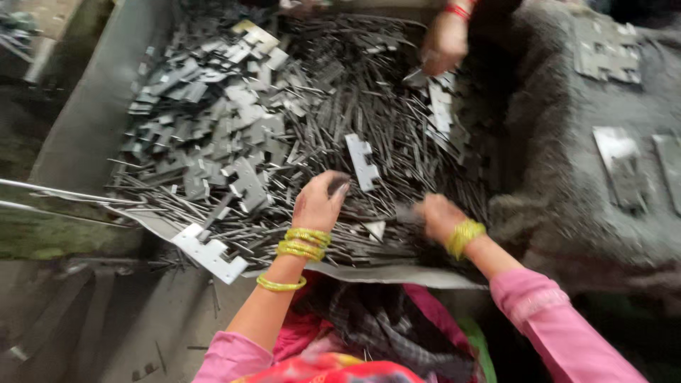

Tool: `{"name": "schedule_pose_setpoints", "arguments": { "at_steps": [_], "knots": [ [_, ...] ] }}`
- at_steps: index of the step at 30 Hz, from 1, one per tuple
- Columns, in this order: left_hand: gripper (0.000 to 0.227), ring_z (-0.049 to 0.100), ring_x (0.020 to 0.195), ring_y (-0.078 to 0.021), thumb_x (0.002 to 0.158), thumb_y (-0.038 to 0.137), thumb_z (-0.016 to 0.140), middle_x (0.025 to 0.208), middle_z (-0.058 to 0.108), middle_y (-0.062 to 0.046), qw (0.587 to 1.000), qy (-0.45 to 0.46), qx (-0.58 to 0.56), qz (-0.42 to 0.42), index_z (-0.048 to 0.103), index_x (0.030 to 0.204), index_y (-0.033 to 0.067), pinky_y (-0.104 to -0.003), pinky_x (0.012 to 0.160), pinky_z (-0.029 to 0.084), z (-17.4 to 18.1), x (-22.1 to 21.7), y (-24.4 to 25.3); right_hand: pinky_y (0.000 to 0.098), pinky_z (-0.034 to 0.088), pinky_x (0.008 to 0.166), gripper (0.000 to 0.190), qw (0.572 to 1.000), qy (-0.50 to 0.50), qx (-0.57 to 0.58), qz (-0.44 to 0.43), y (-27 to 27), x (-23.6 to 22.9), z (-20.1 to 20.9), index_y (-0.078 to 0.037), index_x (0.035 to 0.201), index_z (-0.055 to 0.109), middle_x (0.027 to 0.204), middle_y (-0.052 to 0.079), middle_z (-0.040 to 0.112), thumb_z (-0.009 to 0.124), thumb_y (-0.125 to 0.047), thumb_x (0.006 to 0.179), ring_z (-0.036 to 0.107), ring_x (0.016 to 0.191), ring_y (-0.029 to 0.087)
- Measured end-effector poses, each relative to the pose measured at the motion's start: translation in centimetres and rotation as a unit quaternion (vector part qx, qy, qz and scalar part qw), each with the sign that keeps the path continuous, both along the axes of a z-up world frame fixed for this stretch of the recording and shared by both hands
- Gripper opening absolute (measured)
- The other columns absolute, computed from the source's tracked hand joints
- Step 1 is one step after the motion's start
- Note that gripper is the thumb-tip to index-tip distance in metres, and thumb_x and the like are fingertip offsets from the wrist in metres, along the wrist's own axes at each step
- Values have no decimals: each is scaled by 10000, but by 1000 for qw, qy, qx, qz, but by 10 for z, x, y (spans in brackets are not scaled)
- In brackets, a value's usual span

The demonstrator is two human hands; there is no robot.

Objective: The person inserts metal rods into metal hinge plates and places the assembled units onto a nearby surface. The task is performed by hand without tools.

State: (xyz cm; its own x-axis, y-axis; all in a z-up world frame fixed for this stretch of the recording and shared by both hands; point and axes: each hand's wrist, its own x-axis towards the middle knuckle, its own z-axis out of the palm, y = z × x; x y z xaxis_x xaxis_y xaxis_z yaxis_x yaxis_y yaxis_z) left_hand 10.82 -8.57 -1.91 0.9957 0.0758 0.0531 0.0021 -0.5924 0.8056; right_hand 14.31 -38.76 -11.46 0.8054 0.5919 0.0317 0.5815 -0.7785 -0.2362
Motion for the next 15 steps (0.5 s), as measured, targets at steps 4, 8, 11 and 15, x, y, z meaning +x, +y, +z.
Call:
{"name": "schedule_pose_setpoints", "arguments": {
  "at_steps": [4,8,11,15],
  "knots": [
    [180,672,1021,-322,940,239,658,1031,733,-111,983,-8,185,9,760,1013,111,-434,910,519,-39,30,5,441,551,731,184,994,-44,-43,89,7,-14,-4,-102,899,704,932,115,606,619,-70,739,625,924,326],
    [170,667,1051,-281,946,134,552,1029,722,-89,929,-152,331,-71,712,997,109,-432,912,499,-81,94,-40,402,558,762,62,973,-16,-208,97,18,-25,10,-128,818,646,985,93,610,606,-158,855,620,991,279],
    [198,662,987,-266,954,167,520,1022,720,-99,888,-146,435,-24,684,1039,96,-456,870,478,-105,136,-73,412,557,739,39,987,-59,-123,88,13,-25,31,-121,828,630,929,95,609,625,-126,789,630,943,291],
    [238,672,947,-261,876,236,527,946,724,-80,831,-239,502,25,671,1029,123,-460,861,486,-119,164,-92,419,549,707,329,992,-109,56,-8,-11,-28,55,-68,979,647,903,117,638,660,-119,653,634,876,327]
  ]
}}
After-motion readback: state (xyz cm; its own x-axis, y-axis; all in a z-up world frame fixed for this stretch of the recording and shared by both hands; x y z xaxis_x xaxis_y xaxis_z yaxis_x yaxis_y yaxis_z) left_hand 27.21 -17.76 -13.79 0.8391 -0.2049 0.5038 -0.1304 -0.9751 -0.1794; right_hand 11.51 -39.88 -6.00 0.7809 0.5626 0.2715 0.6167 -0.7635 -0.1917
